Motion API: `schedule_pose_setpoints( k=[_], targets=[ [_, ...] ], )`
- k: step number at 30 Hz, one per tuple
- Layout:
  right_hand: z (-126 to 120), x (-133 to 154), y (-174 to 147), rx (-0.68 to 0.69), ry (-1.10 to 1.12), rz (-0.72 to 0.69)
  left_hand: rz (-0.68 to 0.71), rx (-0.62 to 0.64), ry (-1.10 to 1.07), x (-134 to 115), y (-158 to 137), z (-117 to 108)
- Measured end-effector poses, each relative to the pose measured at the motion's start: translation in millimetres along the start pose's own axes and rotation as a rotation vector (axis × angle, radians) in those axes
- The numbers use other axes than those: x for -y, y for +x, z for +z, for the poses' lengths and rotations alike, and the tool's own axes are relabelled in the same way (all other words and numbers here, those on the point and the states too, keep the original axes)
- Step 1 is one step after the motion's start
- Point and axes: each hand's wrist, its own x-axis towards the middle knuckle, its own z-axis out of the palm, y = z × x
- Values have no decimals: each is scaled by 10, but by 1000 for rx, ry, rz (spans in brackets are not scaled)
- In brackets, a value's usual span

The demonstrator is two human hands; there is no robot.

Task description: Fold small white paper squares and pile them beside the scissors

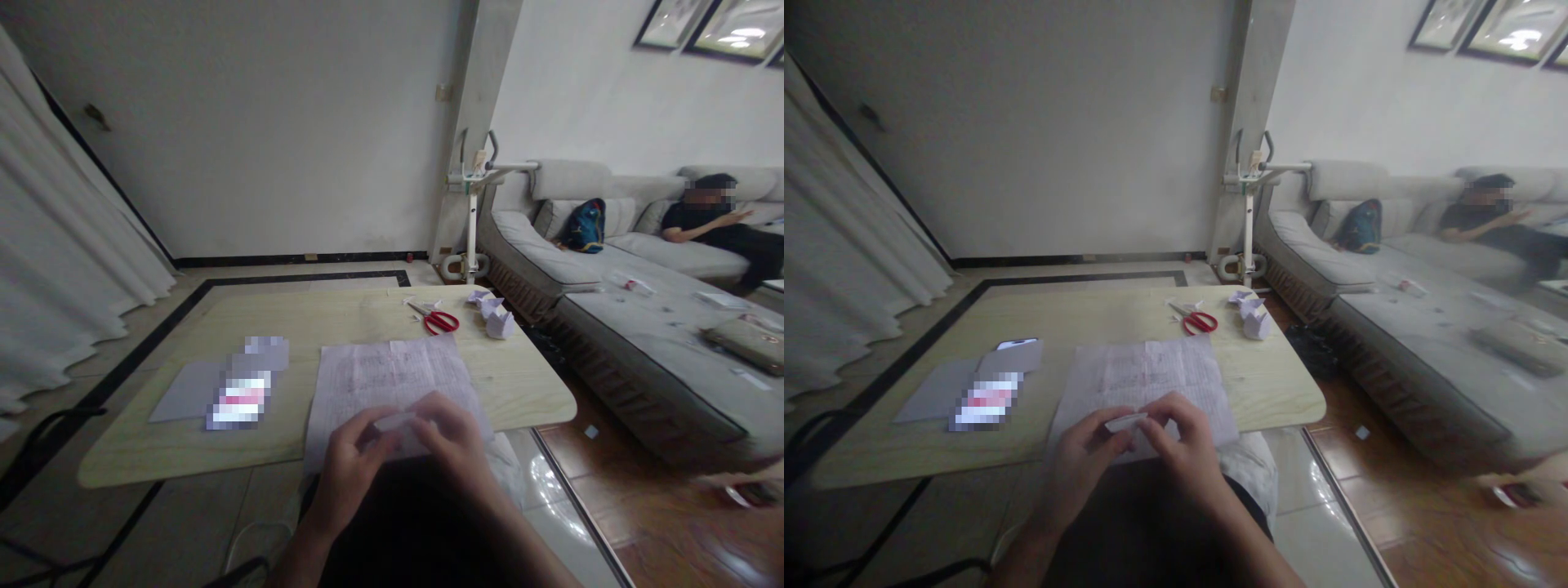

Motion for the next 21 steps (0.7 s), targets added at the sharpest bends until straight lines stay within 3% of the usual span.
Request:
schedule_pose_setpoints(
  k=[10,21],
  targets=[
    [-4,34,-18,-17,8,43,8,9,-47,24,-11,13],
    [-33,15,-16,35,36,32,107,30,78,-53,-41,-7]
  ],
)
